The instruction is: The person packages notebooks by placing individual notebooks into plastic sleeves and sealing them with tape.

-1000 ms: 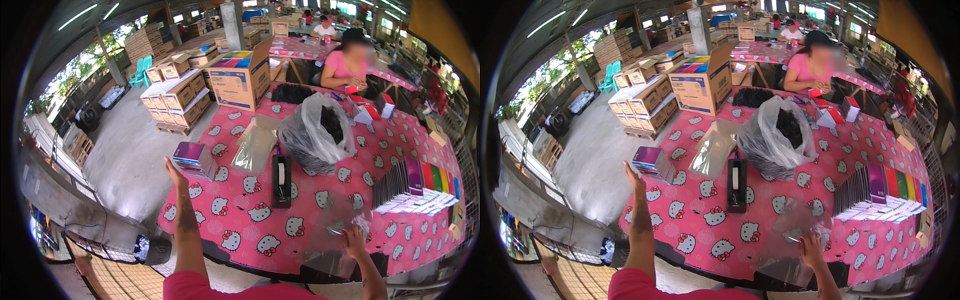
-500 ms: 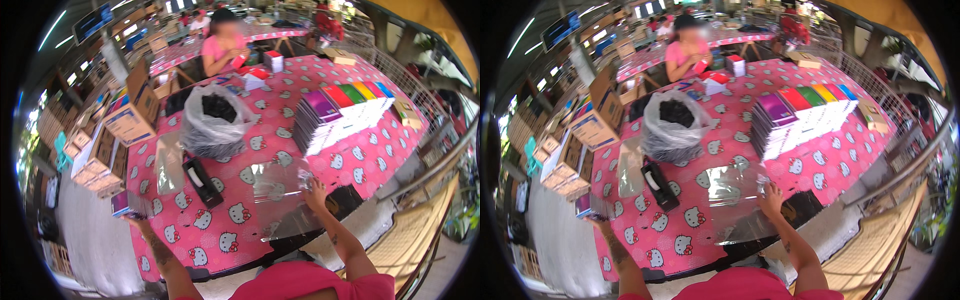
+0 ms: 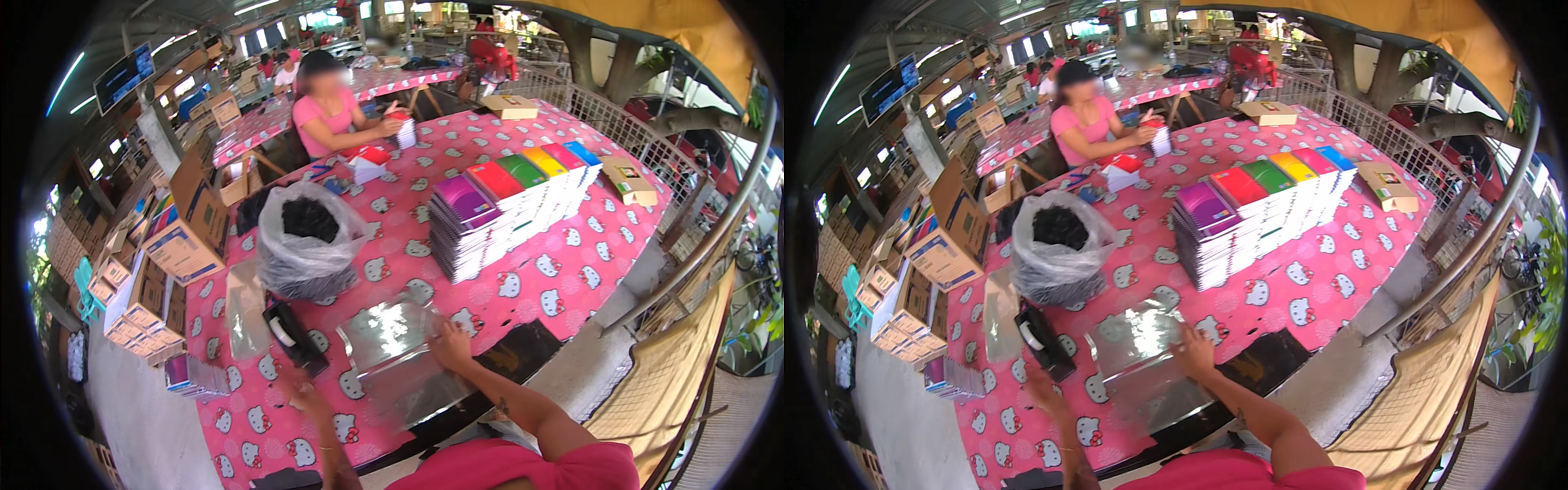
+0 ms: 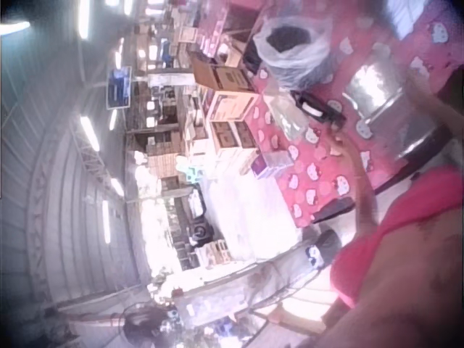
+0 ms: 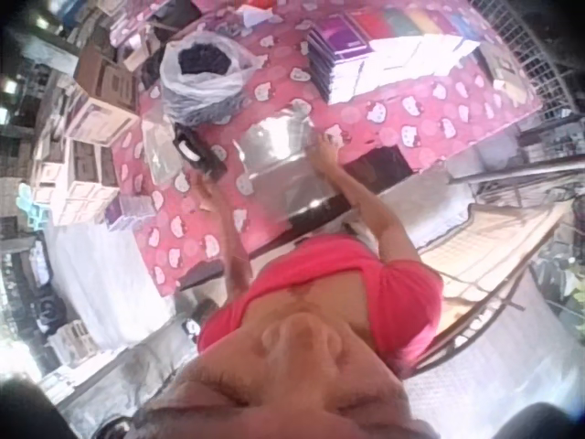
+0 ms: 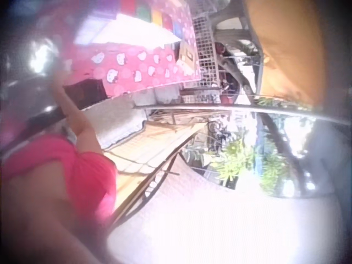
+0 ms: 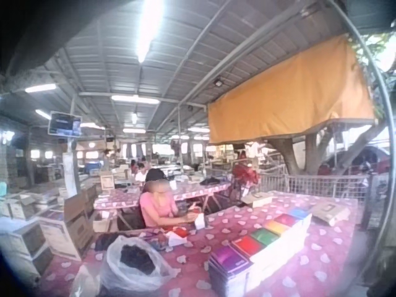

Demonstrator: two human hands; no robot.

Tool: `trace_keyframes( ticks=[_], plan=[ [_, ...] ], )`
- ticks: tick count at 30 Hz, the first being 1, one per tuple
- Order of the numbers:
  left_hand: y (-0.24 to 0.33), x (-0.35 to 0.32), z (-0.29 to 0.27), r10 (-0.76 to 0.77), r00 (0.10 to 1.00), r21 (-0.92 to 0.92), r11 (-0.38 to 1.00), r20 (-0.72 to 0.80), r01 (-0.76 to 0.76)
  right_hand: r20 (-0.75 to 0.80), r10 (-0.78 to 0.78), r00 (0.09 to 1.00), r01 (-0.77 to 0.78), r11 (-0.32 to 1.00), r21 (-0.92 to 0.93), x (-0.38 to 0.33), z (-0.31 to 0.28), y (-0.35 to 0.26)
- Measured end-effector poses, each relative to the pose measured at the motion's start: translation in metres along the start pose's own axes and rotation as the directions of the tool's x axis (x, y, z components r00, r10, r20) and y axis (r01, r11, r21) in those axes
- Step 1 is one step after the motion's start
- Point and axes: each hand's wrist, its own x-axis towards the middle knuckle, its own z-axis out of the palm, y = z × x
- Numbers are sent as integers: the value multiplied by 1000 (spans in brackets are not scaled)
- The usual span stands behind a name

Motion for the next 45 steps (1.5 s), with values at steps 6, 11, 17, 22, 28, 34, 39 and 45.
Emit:
trace_keyframes(
  ticks=[6,11,17,22,28,34,39,45],
  plan=[
    [147,-99,47,250,470,132,757,846,-640,-142,-94,985,135,941,312,24,-85,65],
    [252,-60,93,478,695,-372,874,537,-314,-545,-63,836,62,998,-20,127,-282,214],
    [548,-87,270,832,532,-604,509,160,-614,-442,-316,839,96,887,-452,274,-431,295],
    [655,-103,421,804,537,-347,595,256,-725,-303,-511,805,265,765,-587,301,-474,330],
    [654,-86,436,866,472,-514,484,164,-708,-574,-419,704,370,906,-208,175,-452,323],
    [594,-100,306,751,615,-692,577,240,-434,-7,-454,891,330,638,696,136,-354,352],
    [507,-157,281,802,461,-641,587,379,-495,401,-440,804,187,826,531,174,-301,381],
    [406,-243,289,705,363,-533,703,609,-470,381,-406,831,393,912,113,187,-289,366]
  ],
)
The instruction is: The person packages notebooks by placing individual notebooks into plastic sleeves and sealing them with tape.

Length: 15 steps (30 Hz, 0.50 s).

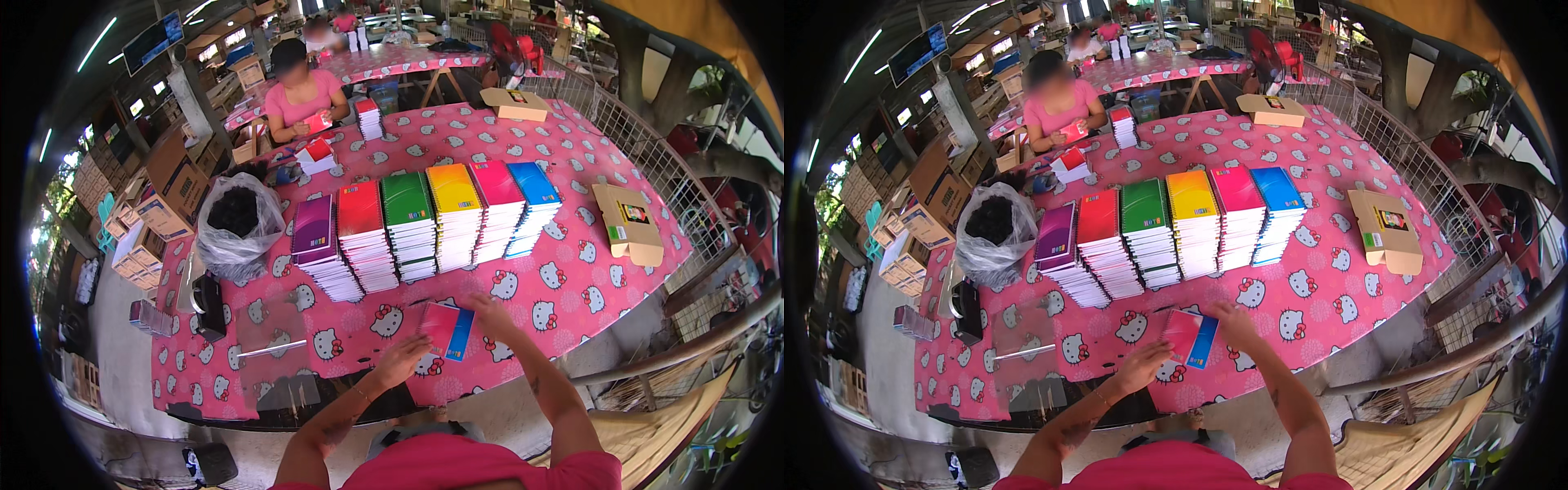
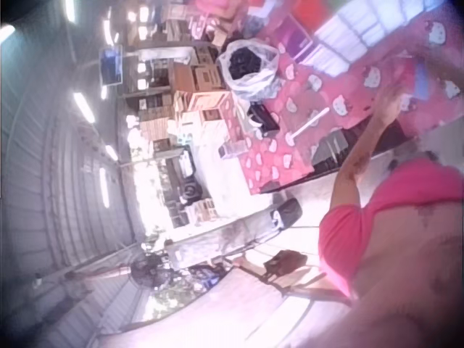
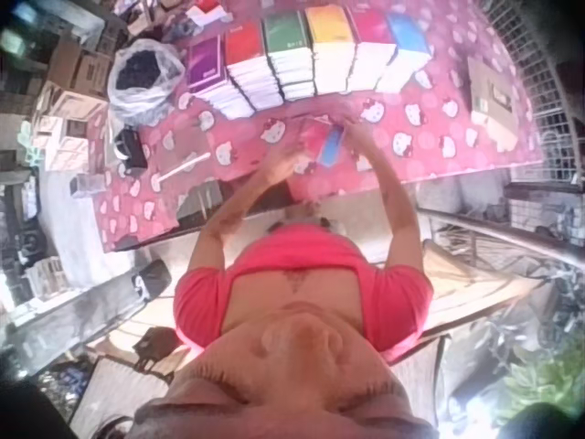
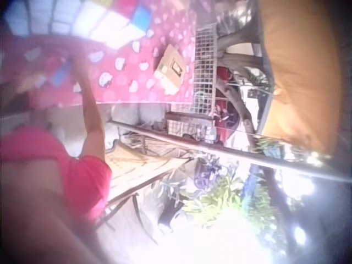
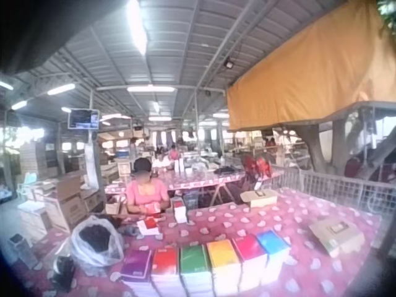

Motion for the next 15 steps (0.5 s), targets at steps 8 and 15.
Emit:
trace_keyframes(
  ticks=[8,15],
  plan=[
    [41,45,-94,-414,835,-261,905,-363,335,213,-215,953,269,924,-273,2,7,-45],
    [54,-5,-27,-29,993,-2,1000,-113,29,-95,460,883,-443,883,156,-36,30,-34]
  ],
)
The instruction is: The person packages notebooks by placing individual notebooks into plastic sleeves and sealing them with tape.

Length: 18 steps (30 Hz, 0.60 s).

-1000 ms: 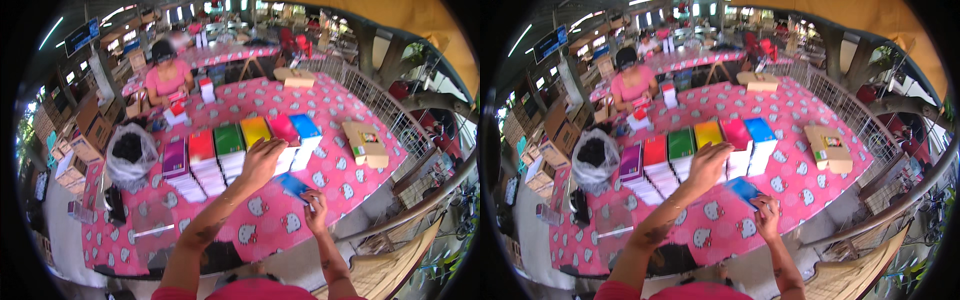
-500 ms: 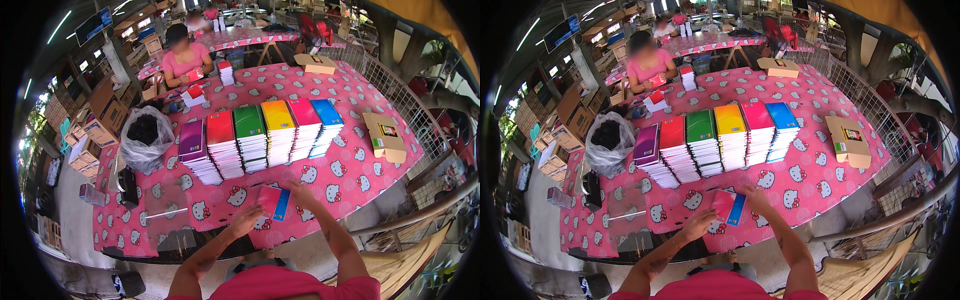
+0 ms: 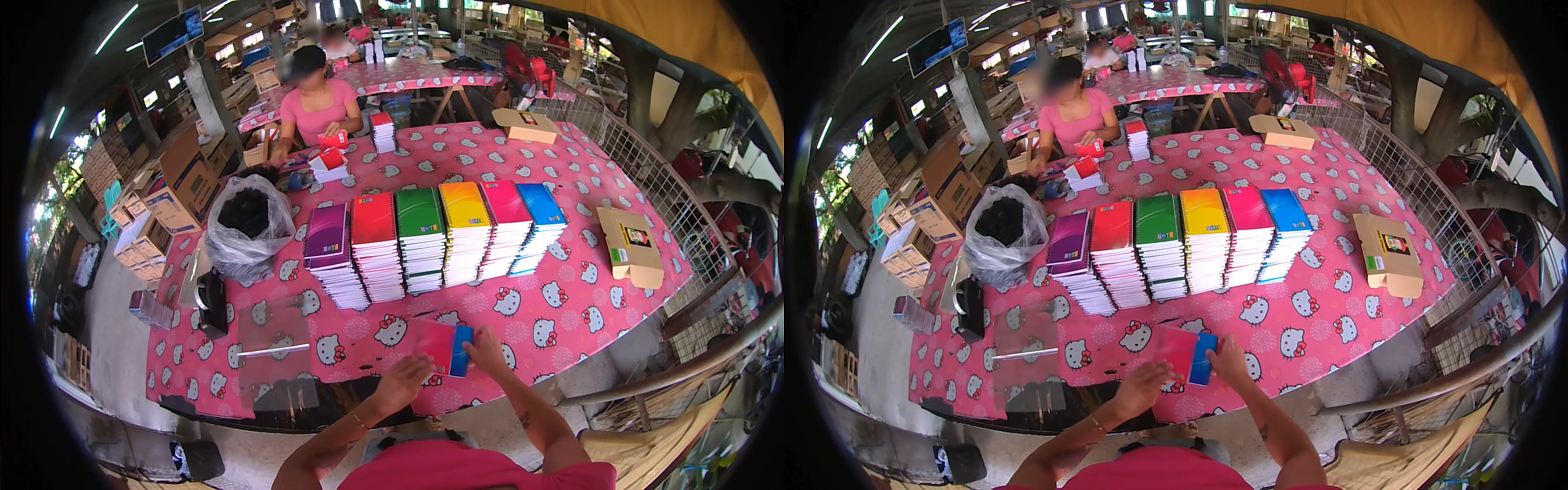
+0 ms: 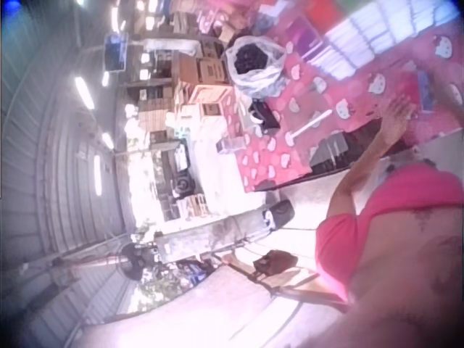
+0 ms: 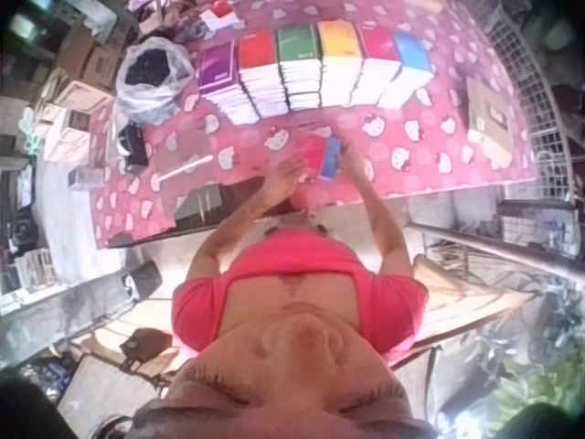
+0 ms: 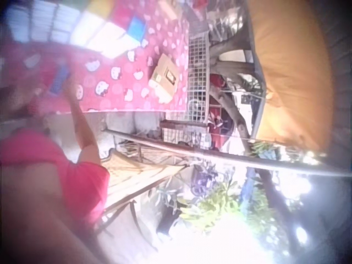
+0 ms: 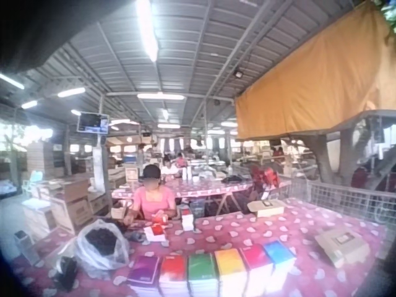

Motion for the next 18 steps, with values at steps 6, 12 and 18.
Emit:
trace_keyframes(
  ticks=[6,12,18],
  plan=[
    [-29,37,-3,31,998,157,987,-60,-21,-366,-491,790,513,857,-42,17,-78,-119],
    [-55,187,-108,-113,929,599,736,-352,317,-317,-685,657,478,703,-527,110,-139,-168],
    [2,139,-156,30,865,422,881,-501,214,-664,-596,451,578,762,-292,22,-129,-118]
  ],
)
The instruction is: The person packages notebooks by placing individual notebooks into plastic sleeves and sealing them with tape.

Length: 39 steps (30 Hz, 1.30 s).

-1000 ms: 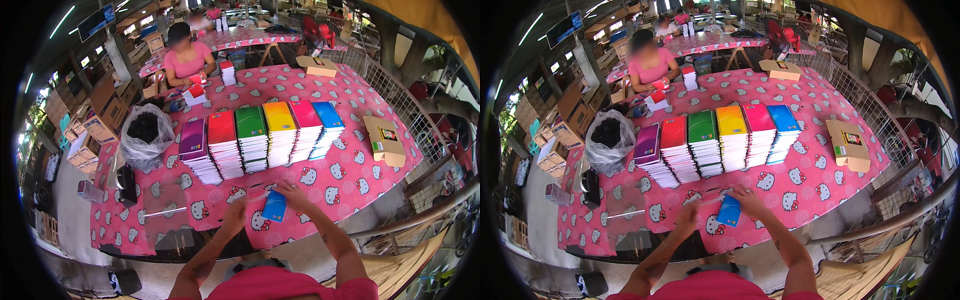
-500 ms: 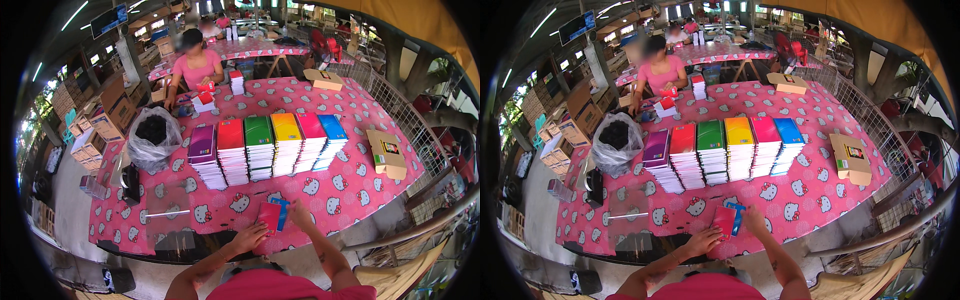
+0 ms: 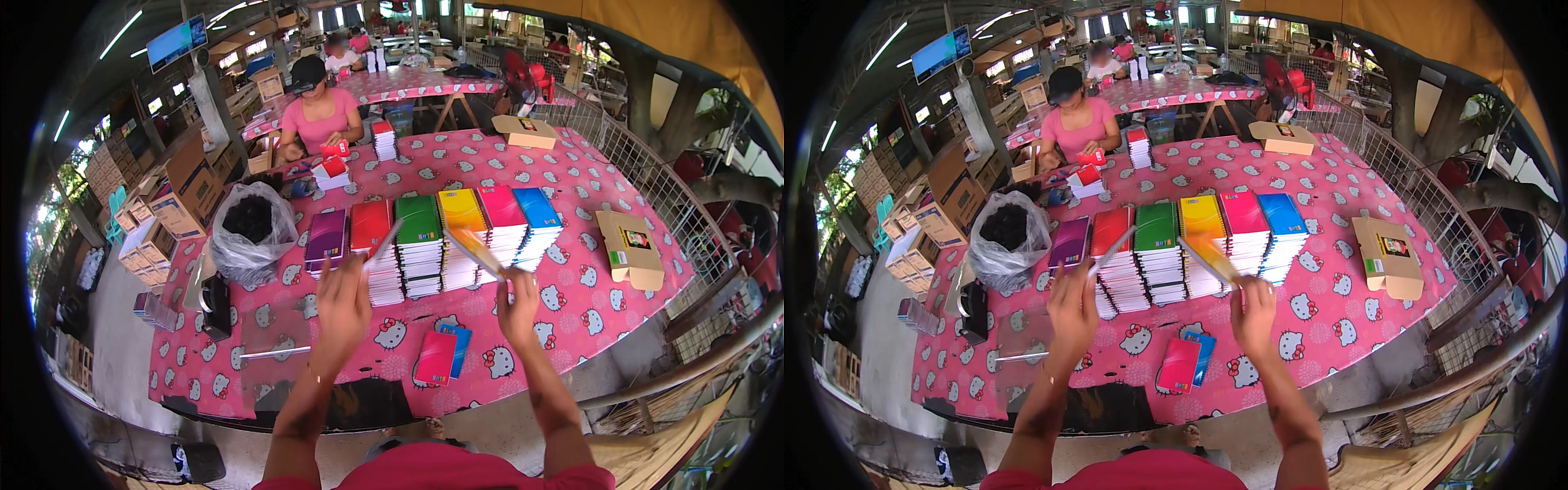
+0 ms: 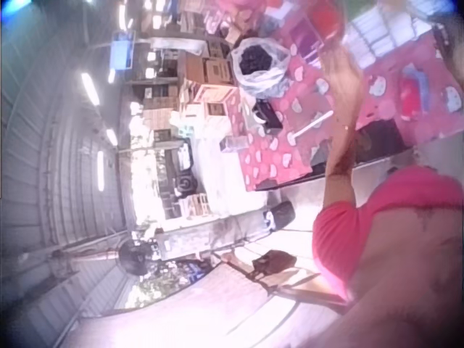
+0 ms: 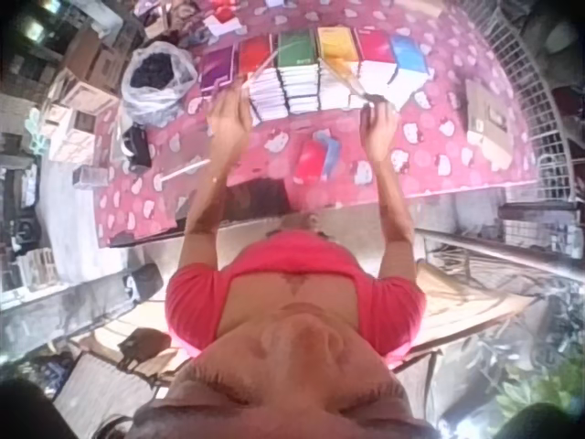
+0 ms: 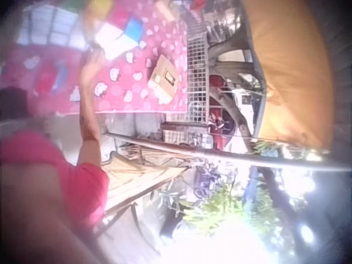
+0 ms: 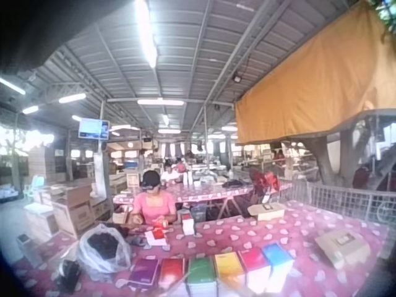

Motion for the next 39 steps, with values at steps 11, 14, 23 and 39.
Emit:
trace_keyframes(
  ticks=[11,14,23,39],
  plan=[
    [41,-62,23,17,915,-398,904,404,159,698,241,675,-704,494,511,-166,49,55],
    [41,-116,52,245,863,-402,914,443,-53,701,201,684,-646,613,455,-168,54,66],
    [34,-195,68,236,753,-399,916,614,38,624,268,734,-561,757,334,-160,55,53],
    [58,-82,140,-81,835,-197,955,543,221,224,43,974,-29,997,-66,-9,35,34]
  ],
)
